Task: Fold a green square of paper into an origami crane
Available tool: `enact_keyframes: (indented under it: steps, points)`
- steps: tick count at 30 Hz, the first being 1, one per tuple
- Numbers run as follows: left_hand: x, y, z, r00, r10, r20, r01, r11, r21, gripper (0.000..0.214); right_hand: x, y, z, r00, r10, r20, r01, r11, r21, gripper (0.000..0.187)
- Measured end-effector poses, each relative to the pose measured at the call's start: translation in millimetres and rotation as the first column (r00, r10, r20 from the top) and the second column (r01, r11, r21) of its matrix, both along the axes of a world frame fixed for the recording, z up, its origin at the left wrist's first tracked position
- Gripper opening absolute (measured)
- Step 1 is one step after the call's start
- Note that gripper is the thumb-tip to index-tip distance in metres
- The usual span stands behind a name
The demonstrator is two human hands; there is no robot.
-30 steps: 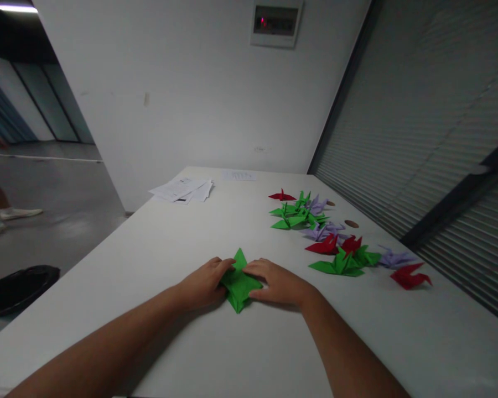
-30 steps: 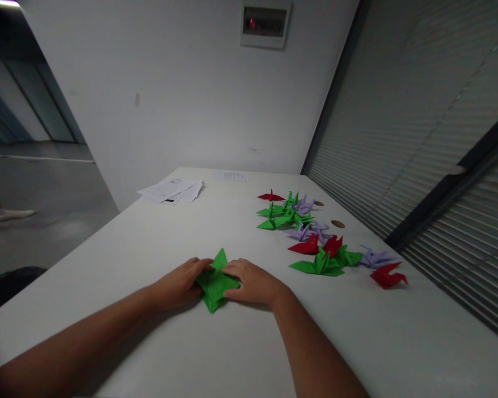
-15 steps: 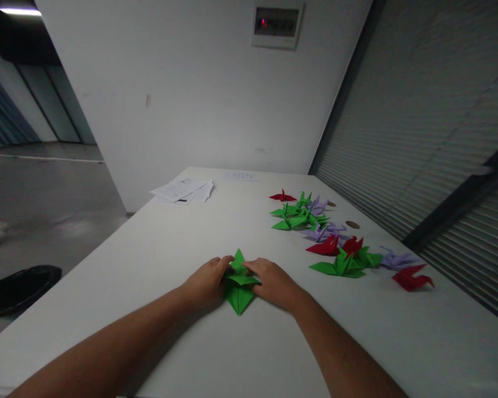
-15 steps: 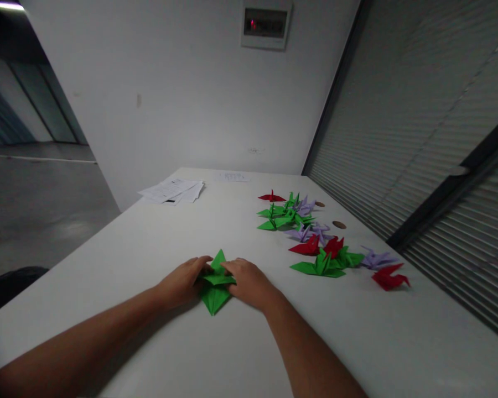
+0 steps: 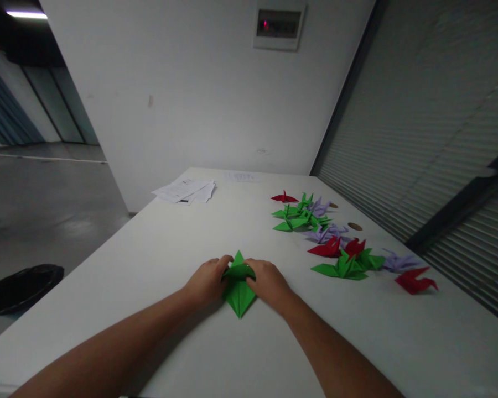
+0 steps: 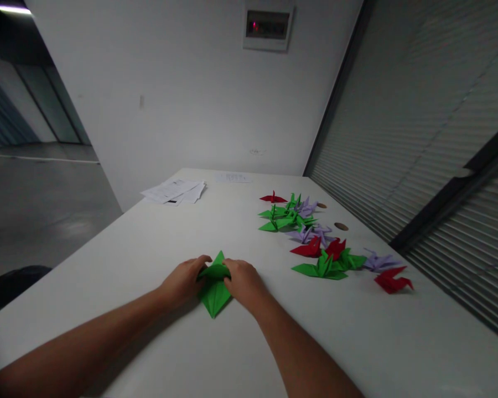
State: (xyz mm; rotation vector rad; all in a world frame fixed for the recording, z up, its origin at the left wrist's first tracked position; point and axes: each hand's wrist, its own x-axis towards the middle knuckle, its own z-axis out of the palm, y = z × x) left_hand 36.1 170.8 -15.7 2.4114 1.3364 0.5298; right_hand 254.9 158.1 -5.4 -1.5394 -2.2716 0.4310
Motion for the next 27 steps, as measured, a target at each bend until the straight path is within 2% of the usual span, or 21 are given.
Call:
enact_keyframes:
  steps: [8, 13, 17, 27]
  points:
    - [2.6, -0.2, 2.4, 0.999, 0.030, 0.019, -0.029, 0.999, -0.040, 0.055, -2.2, 1.5, -0.5, 0.999, -0.045, -0.013, 0.045, 0.999, -0.009, 0.044]
    - [7.1, -1.1, 8.1, 0.997, 0.071, 0.006, -0.071, 0.996, -0.047, 0.049, -7.2, 1.1, 1.7, 0.995, -0.098, 0.012, 0.098, 0.995, -0.011, 0.042]
    - [6.7, -1.3, 8.6, 0.995, 0.097, 0.020, -0.096, 0.994, -0.055, 0.055, -7.6, -0.4, 4.3, 0.993, -0.115, 0.023, 0.115, 0.993, -0.022, 0.040]
    - [2.9, -0.9, 7.8, 0.996, 0.081, 0.035, -0.079, 0.994, -0.071, 0.053, 0.4, -0.9, 10.5, 0.992, -0.123, -0.002, 0.123, 0.991, -0.052, 0.032]
